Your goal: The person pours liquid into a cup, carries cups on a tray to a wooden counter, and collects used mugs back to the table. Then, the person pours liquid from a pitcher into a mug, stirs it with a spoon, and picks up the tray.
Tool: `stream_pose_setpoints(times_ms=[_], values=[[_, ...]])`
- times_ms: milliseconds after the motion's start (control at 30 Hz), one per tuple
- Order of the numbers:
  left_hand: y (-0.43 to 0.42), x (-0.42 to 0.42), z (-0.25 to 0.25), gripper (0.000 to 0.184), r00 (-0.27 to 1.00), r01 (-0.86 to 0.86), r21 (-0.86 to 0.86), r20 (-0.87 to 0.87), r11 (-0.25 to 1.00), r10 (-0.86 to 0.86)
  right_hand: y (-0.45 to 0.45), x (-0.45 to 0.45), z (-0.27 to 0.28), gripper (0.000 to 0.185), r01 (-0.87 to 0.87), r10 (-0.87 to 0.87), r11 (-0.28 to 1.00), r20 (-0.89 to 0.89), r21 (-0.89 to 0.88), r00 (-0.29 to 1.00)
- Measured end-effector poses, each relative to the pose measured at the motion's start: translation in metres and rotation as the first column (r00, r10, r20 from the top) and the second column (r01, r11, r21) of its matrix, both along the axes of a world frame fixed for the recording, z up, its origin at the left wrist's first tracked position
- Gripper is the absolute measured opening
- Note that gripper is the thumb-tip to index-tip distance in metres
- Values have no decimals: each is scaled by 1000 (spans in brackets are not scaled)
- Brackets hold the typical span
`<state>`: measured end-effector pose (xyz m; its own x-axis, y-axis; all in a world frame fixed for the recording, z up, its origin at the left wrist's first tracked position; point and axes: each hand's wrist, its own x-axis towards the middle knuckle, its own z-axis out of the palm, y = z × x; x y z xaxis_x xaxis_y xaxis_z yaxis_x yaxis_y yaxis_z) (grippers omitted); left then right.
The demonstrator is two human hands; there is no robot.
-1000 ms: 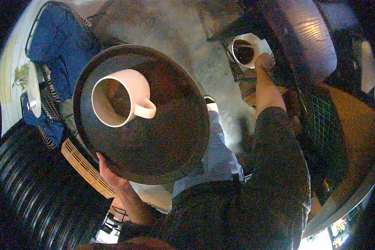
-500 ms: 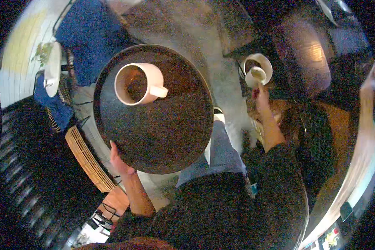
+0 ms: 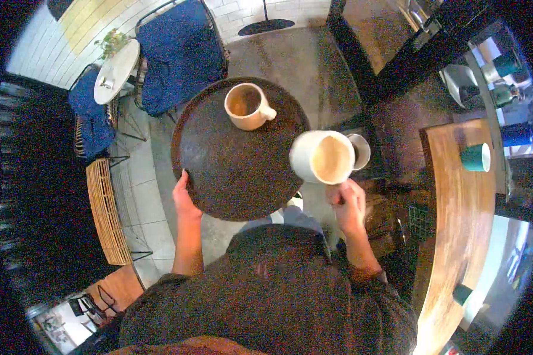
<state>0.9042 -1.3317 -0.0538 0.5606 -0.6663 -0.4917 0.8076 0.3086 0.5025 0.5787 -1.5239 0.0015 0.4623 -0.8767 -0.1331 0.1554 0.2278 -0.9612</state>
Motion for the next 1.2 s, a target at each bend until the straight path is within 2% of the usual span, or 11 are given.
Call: stream_pose_setpoints(times_ms=[233,333,433,600,800,867,933,1033,1067,1133,1200], values=[[-9,-22,30,44,999,30,-63,37,998,-27,24,86,49,42,-577,535,806,-255,-130,805],[-6,-24,30,45,998,57,-199,34,978,-51,34,98,46,42,-655,588,731,-311,-191,747],[-7,-35,48,44,996,-27,-39,84,999,30,37,102,51,42,-685,596,695,-360,-219,718],[6,-36,58,45,997,-33,-87,67,996,38,46,99,62,35,-701,622,689,-344,-186,703],[25,-43,61,45,993,-97,-110,63,989,105,27,79,110,27,-636,275,654,-655,-409,704],[37,-42,58,45,989,-125,-144,64,982,135,-2,85,90,25,-210,-37,739,-350,-640,936],[54,-43,54,46,995,-96,-209,7,973,99,-45,107,74,22,28,-185,740,-163,-673,969],[84,-48,63,47,984,-177,-134,-22,975,175,-77,150,60,39,-299,215,913,-294,-278,931],[94,-48,62,46,987,-160,-171,-53,972,153,-79,165,58,39,-336,250,898,-300,-283,921],[116,-47,63,45,960,-279,-138,-79,950,270,-70,205,54,47,-651,628,745,-173,-149,759],[143,-41,69,44,928,-374,-39,-5,927,374,-37,241,66,50,-734,723,680,-166,0,670]])
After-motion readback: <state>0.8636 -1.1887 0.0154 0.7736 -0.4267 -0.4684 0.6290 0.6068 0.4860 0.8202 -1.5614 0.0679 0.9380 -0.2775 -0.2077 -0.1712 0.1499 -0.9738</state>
